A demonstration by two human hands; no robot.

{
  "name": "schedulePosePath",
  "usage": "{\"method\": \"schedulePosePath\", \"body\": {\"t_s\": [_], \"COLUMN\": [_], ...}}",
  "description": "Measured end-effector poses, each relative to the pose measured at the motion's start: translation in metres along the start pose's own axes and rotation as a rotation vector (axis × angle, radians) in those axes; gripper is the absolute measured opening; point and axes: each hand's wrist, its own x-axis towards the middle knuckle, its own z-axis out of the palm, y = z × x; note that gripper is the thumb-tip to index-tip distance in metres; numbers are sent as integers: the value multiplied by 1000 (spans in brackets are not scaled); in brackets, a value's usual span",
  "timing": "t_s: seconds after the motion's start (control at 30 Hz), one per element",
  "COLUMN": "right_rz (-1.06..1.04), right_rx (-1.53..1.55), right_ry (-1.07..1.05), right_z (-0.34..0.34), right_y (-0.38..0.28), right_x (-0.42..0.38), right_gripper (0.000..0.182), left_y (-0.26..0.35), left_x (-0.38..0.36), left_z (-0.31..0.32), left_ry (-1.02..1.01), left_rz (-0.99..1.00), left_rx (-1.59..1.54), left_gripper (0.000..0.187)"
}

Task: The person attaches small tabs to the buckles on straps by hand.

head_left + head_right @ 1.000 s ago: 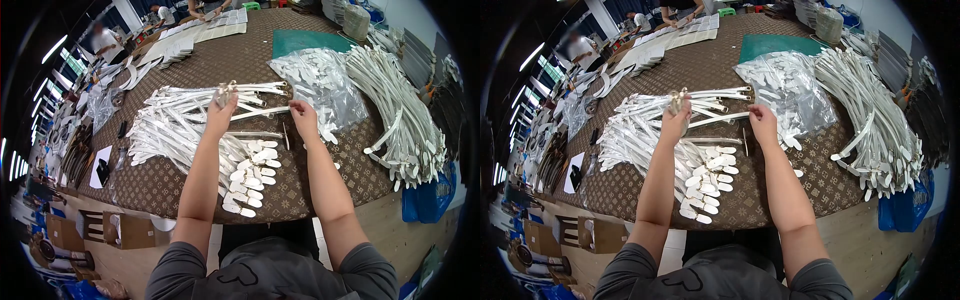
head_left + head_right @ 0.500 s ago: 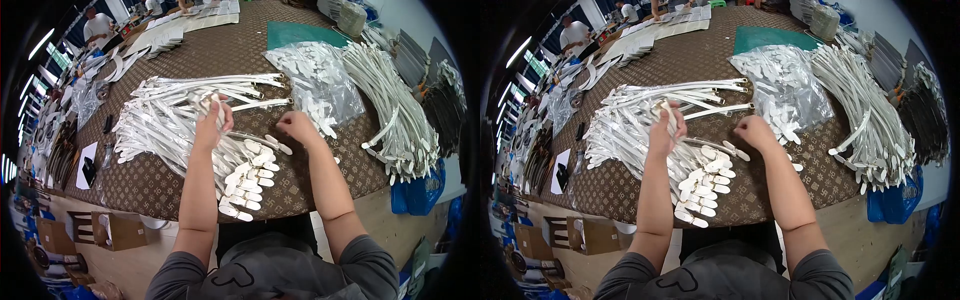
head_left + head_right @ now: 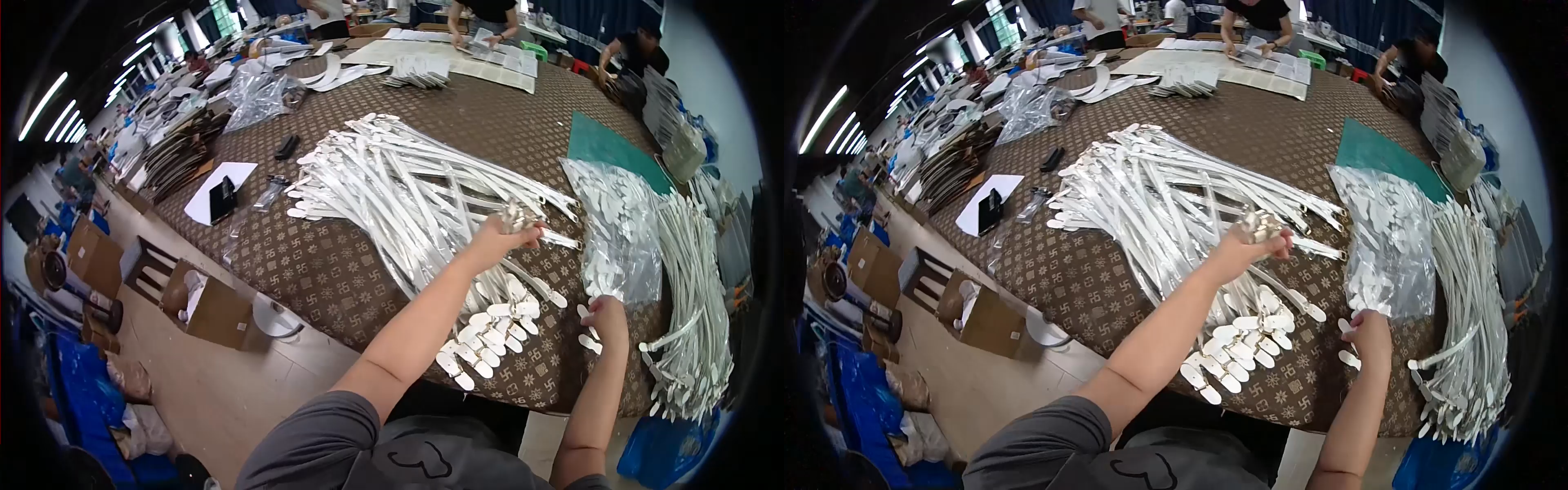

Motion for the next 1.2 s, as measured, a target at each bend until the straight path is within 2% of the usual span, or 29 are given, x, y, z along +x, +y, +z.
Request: {"method": "schedulePosePath", "body": {"t_s": [0.1,0.17,0.23,0.4,0.47,0.57,0.6,0.67,0.73,0.77,0.83,0.87,0.9,0.93,0.97,1.03,1.07,1.17,1.2], "right_rz": [-110,-140,-166,-171,-155,-127,-117,-51,-133,-114,-315,-404,-352,-359,-369,-448,-417,-241,-228], "right_rx": [27,7,-77,51,107,71,70,376,488,418,659,696,755,797,734,887,880,1141,1141], "right_ry": [-26,-44,-99,81,121,-61,-58,-16,106,203,293,256,182,182,174,177,192,18,27], "right_z": [10,11,6,8,6,-2,-5,-17,-32,-36,-20,-13,-13,5,15,39,39,33,31], "right_y": [33,28,24,41,46,67,62,54,2,-42,-85,-106,-127,-130,-128,-122,-118,-111,-111], "right_x": [19,27,31,47,52,69,68,69,57,40,30,22,5,8,9,16,15,18,18], "right_gripper": [30,27,25,17,15,12,12,11,13,12,14,17,25,29,26,19,19,12,12], "left_y": [0,12,4,-11,-10,2,6,10,12,8,17,25,13,-4,-13,-12,-8,-15,-16], "left_x": [0,-10,-6,2,1,-4,-6,-9,-7,-6,-8,-10,-6,-1,1,-3,-5,-1,-1], "left_z": [-3,-2,-1,-4,-4,-3,-2,4,6,8,14,17,18,17,16,18,20,21,21], "left_ry": [-44,-49,-73,-79,-135,-161,-165,-213,-93,-88,-60,-34,-83,-125,-114,-77,-54,-103,-112], "left_rz": [-62,-84,56,156,47,-18,-30,-59,-172,-168,-185,-202,-147,-92,-77,-70,-74,-60,-45], "left_rx": [207,88,-207,-93,-100,-123,-146,-187,-35,-2,106,178,106,31,15,60,121,98,95], "left_gripper": [44,45,40,39,39,38,37,36,41,45,47,46,42,39,32,25,24,23,22]}}
